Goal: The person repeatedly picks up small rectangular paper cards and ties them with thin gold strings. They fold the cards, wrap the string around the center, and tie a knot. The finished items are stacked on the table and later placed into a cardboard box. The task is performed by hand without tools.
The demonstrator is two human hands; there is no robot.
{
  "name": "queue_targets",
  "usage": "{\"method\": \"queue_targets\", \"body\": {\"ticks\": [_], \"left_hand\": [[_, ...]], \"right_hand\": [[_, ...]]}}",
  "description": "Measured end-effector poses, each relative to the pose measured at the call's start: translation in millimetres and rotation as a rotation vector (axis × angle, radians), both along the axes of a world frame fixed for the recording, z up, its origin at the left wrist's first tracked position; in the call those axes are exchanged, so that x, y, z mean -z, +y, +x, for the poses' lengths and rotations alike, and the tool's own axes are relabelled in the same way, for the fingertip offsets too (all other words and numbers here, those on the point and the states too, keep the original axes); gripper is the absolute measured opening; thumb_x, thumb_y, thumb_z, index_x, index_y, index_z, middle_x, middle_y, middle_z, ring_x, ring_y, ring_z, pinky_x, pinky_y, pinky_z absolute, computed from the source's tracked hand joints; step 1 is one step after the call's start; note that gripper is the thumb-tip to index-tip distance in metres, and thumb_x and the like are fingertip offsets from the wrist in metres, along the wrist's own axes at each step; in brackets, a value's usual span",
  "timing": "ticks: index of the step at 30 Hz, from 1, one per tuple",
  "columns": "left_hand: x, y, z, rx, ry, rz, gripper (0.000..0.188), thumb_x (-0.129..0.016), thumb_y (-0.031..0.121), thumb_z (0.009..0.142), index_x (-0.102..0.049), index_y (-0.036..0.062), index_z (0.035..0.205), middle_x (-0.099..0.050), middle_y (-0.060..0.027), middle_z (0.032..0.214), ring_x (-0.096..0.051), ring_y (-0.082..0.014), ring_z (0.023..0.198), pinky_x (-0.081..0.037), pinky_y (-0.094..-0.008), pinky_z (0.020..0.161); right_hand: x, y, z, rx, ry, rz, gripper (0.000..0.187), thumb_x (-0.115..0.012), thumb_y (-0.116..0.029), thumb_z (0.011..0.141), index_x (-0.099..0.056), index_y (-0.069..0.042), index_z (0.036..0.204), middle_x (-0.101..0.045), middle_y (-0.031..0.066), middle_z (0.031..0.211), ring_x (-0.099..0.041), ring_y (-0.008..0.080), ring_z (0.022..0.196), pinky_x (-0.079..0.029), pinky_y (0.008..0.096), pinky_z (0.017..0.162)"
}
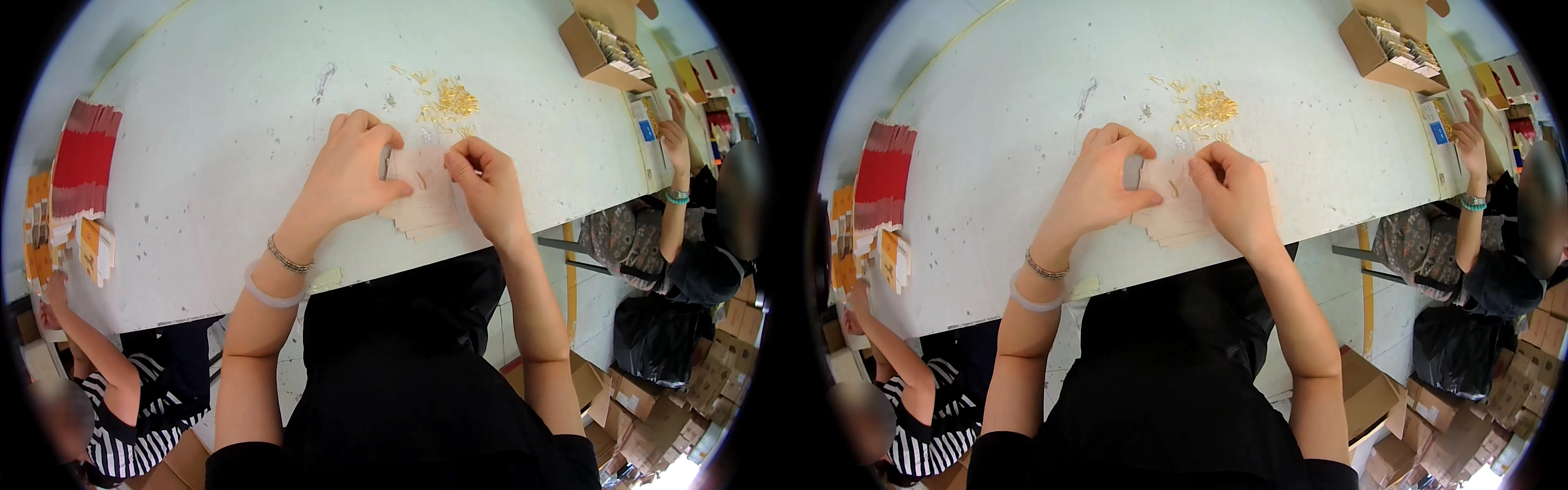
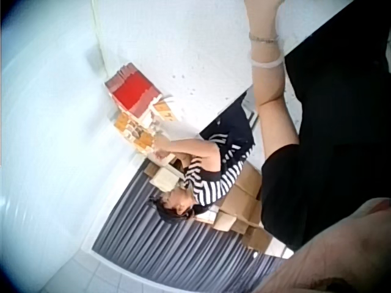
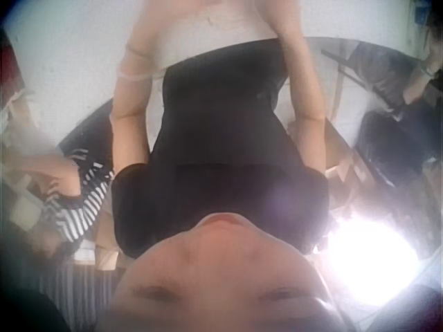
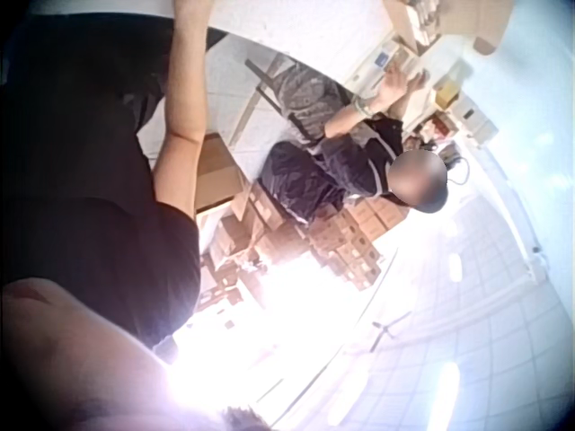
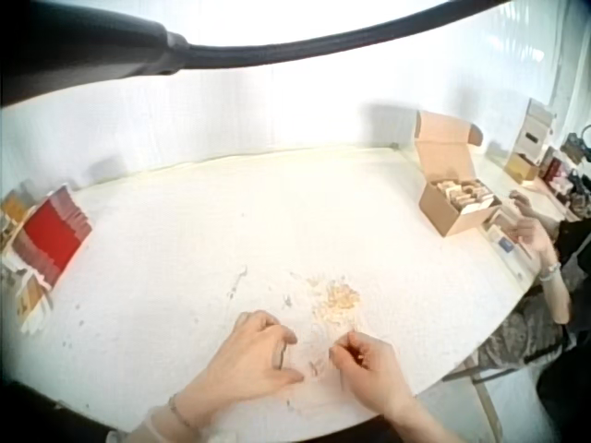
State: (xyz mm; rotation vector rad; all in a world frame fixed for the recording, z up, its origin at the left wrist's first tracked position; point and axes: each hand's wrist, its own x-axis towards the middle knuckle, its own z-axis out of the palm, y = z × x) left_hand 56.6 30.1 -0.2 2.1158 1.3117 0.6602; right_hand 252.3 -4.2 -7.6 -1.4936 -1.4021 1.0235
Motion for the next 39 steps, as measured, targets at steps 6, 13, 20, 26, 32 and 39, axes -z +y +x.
{"method": "queue_targets", "body": {"ticks": [6,13,20,26,32,39], "left_hand": [[-3,3,4,-0.030,-0.232,-0.228,0.030,-0.076,0.007,0.071,-0.059,0.0000,0.094,-0.062,-0.0055,0.088,-0.056,-0.0167,0.080,-0.047,-0.0297,0.073],[-8,-3,4,-0.022,-0.437,-0.278,0.017,-0.069,-0.001,0.078,-0.060,-0.0021,0.092,-0.057,0.0015,0.067,-0.045,-0.0026,0.060,-0.038,-0.0196,0.052],[-13,-6,5,-0.042,-0.462,-0.272,0.016,-0.070,0.000,0.076,-0.062,-0.0034,0.090,-0.061,-0.0044,0.067,-0.053,-0.0087,0.058,-0.044,-0.0235,0.054],[-16,-9,12,-0.022,-0.453,-0.210,0.015,-0.069,-0.002,0.077,-0.062,-0.0026,0.090,-0.060,-0.0026,0.067,-0.051,-0.0069,0.056,-0.042,-0.0221,0.051],[-13,-8,-3,-0.005,-0.322,-0.048,0.017,-0.070,0.009,0.080,-0.067,0.0018,0.095,-0.070,-0.0100,0.077,-0.065,-0.0105,0.065,-0.052,-0.0260,0.058],[12,-37,29,0.061,-0.697,-0.112,0.019,-0.070,0.007,0.068,-0.063,0.0003,0.085,-0.064,-0.0134,0.069,-0.064,-0.0228,0.062,-0.051,-0.0333,0.059]], "right_hand": [[-6,-1,-12,0.002,-0.159,0.045,0.016,-0.061,-0.013,0.090,-0.063,0.001,0.082,-0.060,0.0088,0.064,-0.052,0.0149,0.055,-0.043,0.0303,0.054],[-30,4,-17,0.003,-0.313,0.166,0.015,-0.063,-0.012,0.086,-0.063,0.000,0.077,-0.062,0.0124,0.064,-0.057,0.0243,0.054,-0.045,0.0345,0.054],[-40,4,-14,-0.013,-0.412,0.116,0.015,-0.061,-0.011,0.085,-0.063,0.000,0.075,-0.062,0.0128,0.063,-0.059,0.0273,0.055,-0.046,0.0366,0.054],[-43,1,-13,-0.024,-0.512,0.174,0.015,-0.060,-0.010,0.084,-0.062,-0.001,0.072,-0.063,0.0134,0.064,-0.061,0.0297,0.059,-0.047,0.0386,0.056],[-39,14,-25,0.018,-0.585,0.475,0.008,-0.064,-0.007,0.075,-0.057,-0.003,0.073,-0.058,0.0119,0.067,-0.058,0.0315,0.063,-0.046,0.0405,0.057],[-9,-14,13,-0.062,-0.433,0.463,0.004,-0.050,0.002,0.091,-0.050,0.001,0.087,-0.048,0.0087,0.082,-0.046,0.0207,0.074,-0.040,0.0278,0.066]]}}
